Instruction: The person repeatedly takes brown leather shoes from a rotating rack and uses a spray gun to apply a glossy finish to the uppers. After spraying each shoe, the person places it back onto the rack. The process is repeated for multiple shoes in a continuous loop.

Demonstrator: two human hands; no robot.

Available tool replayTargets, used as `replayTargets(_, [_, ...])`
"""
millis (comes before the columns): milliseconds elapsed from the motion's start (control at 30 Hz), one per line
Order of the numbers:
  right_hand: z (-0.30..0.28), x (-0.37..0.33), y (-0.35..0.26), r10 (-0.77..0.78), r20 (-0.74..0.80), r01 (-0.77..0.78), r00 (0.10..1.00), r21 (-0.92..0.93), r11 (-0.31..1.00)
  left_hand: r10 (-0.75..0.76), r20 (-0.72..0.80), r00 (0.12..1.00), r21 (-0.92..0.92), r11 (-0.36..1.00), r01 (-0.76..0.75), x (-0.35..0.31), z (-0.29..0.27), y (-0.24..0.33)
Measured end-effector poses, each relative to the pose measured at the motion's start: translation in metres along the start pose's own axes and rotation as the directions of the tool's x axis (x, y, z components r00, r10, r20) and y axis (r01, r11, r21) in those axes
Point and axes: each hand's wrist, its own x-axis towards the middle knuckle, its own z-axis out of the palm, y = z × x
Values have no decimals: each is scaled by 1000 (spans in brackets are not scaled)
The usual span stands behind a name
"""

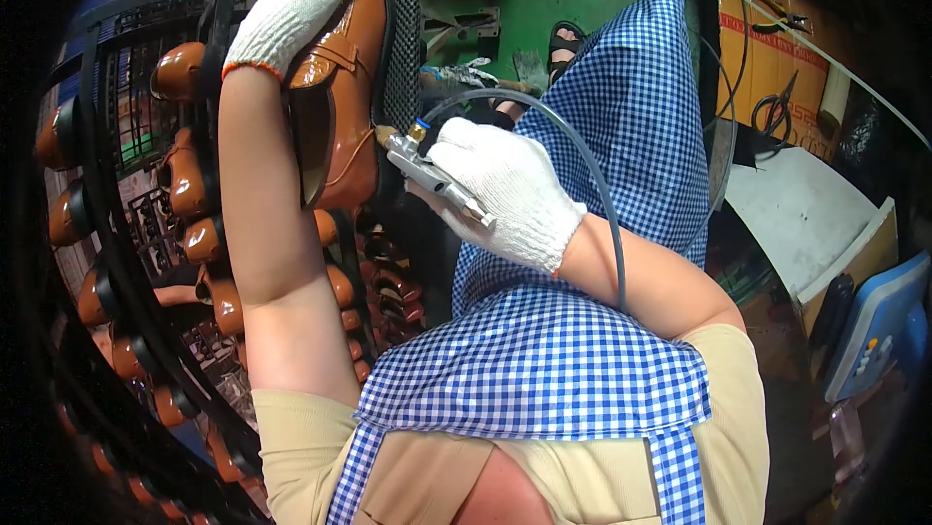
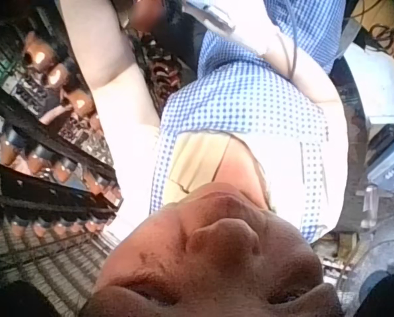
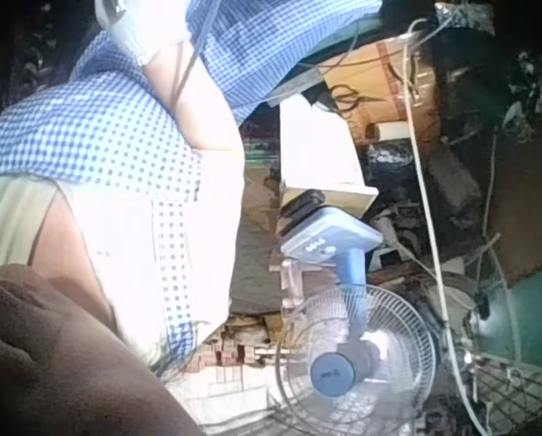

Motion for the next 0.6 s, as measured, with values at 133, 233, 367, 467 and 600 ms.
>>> replayTargets(133, [-6, -8, -4, -13, 66, 14, 998, -13, 1000, -58, -24, 998, 0, 998, 58, -11, -8, 2])
replayTargets(233, [-24, -3, -1, 23, -73, -32, 997, -124, 992, -27, 57, 998, -62, 998, 31, -8, -10, -4])
replayTargets(367, [-52, 2, 34, 57, -208, -110, 976, -251, 962, 108, -433, 895, -478, 814, -329, -72, -11, -24])
replayTargets(467, [-59, -3, 53, 99, -216, -165, 971, -311, 936, -34, -316, 948, -668, 718, -197, -146, -14, -20])
replayTargets(600, [-56, -4, 60, 95, -163, -156, 982, -417, 895, 241, -302, 922, -244, 916, -319, -184, 3, -27])
